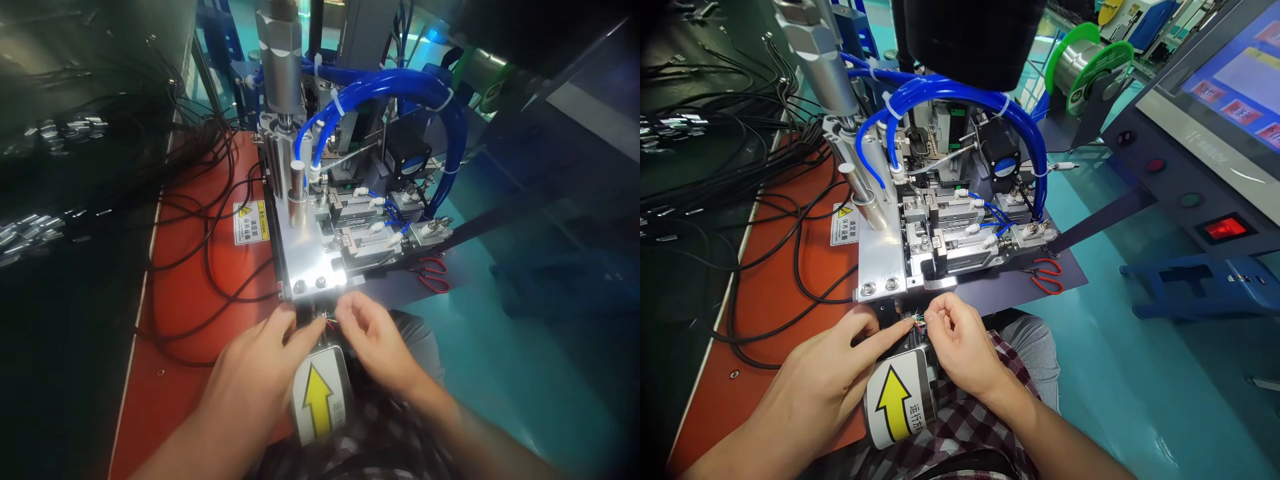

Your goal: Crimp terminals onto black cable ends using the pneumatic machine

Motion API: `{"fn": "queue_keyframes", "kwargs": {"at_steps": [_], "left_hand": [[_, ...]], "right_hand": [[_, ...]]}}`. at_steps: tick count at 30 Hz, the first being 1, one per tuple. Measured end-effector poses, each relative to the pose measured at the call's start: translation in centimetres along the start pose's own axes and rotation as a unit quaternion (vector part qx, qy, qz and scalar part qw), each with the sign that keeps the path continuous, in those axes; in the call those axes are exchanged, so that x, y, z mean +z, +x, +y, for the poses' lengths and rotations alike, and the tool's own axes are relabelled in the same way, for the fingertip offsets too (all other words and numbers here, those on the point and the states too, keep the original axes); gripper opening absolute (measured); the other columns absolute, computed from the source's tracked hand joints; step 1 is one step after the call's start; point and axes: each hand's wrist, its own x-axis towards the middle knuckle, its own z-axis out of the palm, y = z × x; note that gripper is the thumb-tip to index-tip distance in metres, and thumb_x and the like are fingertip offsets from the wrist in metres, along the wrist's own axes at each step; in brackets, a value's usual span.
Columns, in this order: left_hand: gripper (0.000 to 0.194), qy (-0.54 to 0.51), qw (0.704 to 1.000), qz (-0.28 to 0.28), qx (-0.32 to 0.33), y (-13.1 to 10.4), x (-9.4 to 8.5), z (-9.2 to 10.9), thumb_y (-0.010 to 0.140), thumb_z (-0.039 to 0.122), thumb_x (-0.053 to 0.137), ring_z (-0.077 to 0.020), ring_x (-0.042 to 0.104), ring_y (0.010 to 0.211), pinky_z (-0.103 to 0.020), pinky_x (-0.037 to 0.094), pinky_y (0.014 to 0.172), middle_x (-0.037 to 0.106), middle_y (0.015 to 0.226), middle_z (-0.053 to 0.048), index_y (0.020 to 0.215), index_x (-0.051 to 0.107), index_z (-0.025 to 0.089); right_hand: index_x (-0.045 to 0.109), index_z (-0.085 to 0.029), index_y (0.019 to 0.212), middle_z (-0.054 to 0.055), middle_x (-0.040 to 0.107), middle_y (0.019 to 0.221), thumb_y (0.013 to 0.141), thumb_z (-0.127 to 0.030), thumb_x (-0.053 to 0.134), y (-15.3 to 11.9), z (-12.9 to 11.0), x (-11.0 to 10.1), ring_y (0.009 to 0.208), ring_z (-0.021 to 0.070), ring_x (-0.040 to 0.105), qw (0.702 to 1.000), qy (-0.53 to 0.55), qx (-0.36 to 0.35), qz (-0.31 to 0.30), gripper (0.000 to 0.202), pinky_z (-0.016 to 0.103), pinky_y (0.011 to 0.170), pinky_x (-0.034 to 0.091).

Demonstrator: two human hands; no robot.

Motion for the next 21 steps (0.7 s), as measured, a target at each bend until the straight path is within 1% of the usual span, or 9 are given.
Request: {"fn": "queue_keyframes", "kwargs": {"at_steps": [5, 12, 16, 21], "left_hand": [[0.045, 0.003, 1.0, 0.002, -0.005, 0.06, 0.04, -0.05, 0.084, 0.006, 0.043, -0.0145, 0.054, 0.062, -0.024, 0.038, 0.052, 0.053, 0.086, -0.002, 0.121, 0.06, 0.027], [0.044, 0.003, 1.0, 0.005, 0.001, 0.07, -0.15, -0.03, 0.085, 0.007, 0.042, -0.0146, 0.053, 0.061, -0.025, 0.038, 0.05, 0.052, 0.087, -0.003, 0.12, 0.059, 0.026], [0.044, 0.007, 1.0, -0.003, 0.002, 0.18, -0.25, 0.05, 0.086, 0.008, 0.043, -0.0156, 0.054, 0.062, -0.025, 0.037, 0.05, 0.052, 0.085, -0.002, 0.123, 0.058, 0.026], [0.044, 0.003, 1.0, -0.002, 0.0, 0.2, -0.31, 0.09, 0.086, 0.008, 0.043, -0.0156, 0.054, 0.062, -0.025, 0.037, 0.05, 0.052, 0.086, -0.002, 0.122, 0.058, 0.026]], "right_hand": [[0.051, -0.018, 0.08, -0.001, 0.048, 0.074, 0.091, -0.031, 0.049, 0.08, 0.15, 0.0, 0.068, 0.0142, 0.047, 1.0, 0.008, 0.004, -0.001, 0.017, 0.028, 0.067, 0.042], [0.057, -0.017, 0.081, 0.0, 0.053, 0.074, 0.091, -0.037, 0.052, -0.4, -0.31, -0.6, 0.069, 0.0143, 0.048, 0.998, 0.043, 0.046, 0.005, 0.023, 0.026, 0.063, 0.039], [0.057, -0.017, 0.078, -0.001, 0.051, 0.073, 0.087, -0.032, 0.057, -0.79, -0.55, -0.46, 0.068, 0.0137, 0.047, 0.997, 0.044, 0.061, -0.002, 0.018, 0.025, 0.061, 0.039], [0.055, -0.018, 0.076, -0.001, 0.05, 0.071, 0.088, -0.029, 0.054, -0.67, -0.68, -0.08, 0.066, 0.0132, 0.046, 0.998, 0.042, 0.047, 0.006, 0.017, 0.025, 0.062, 0.039]]}}
